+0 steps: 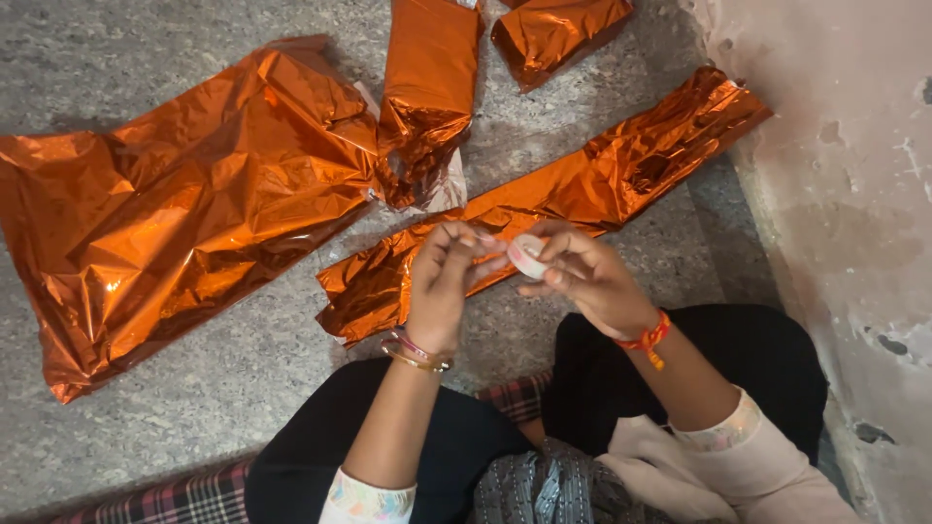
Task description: The person wraps a rectangular item with orange metallic paper, folding the edges and securing them with clear adhesive tape. They smooth the paper and apply tape to multiple edges to complete the package.
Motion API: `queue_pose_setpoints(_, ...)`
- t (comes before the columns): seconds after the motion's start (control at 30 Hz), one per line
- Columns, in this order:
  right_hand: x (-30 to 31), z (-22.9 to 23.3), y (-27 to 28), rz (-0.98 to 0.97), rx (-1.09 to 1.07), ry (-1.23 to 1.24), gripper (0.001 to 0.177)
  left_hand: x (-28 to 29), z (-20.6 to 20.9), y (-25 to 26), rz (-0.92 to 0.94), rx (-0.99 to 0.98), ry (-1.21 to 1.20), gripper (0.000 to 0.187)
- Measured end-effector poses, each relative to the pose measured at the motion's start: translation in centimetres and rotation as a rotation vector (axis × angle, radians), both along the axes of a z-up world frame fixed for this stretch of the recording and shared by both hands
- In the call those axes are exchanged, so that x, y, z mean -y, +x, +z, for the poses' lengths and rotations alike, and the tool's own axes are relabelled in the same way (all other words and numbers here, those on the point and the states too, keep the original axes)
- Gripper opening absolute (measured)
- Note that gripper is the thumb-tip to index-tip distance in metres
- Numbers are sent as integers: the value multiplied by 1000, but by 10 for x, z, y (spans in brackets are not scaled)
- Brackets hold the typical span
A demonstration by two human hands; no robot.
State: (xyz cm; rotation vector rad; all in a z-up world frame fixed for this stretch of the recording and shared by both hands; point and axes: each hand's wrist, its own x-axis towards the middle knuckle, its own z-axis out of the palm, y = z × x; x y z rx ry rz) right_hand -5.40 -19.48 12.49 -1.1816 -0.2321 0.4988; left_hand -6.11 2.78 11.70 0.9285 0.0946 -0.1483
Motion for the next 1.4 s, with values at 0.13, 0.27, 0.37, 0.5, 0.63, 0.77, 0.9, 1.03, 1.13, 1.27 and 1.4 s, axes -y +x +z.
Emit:
queue_pose_setpoints(0.13, 18, -7, 8, 160, -237, 4, 30, -16, -6, 14, -8, -36, 83, 14)
queue_pose_setpoints(0.27, 27, -28, 16, 85, -225, 70, 26, -28, -12, 22, -149, -67, 157, 9)
queue_pose_setpoints(0.37, 25, -39, 18, 9, -268, 162, 28, -29, -21, 24, -194, -86, 191, 6)
queue_pose_setpoints(0.5, 14, -35, 13, -127, -177, -93, 31, -34, -43, 29, -182, -156, 229, 5)
queue_pose_setpoints(0.63, -8, -36, 16, -174, -205, -151, 46, -41, -78, 40, -165, -220, 271, 10)
queue_pose_setpoints(0.77, -21, -50, 19, -205, -113, -279, 44, -39, -101, 48, -164, -568, 274, 47)
queue_pose_setpoints(0.9, -17, -50, 23, -180, 123, -488, 44, -26, -93, 38, -370, -661, 398, 83)
queue_pose_setpoints(1.03, -12, -29, 19, -164, 332, -661, 40, -15, -68, 32, -433, -606, 345, 96)
queue_pose_setpoints(1.13, -14, -9, 14, -162, 477, -704, 39, -12, -56, 32, -383, -556, 311, 96)
queue_pose_setpoints(1.27, -19, 8, 10, -144, 664, -794, 38, -12, -60, 30, -386, -480, 296, 83)
queue_pose_setpoints(1.4, -22, 16, 9, -153, 745, -825, 39, -10, -77, 31, -348, -441, 249, 57)
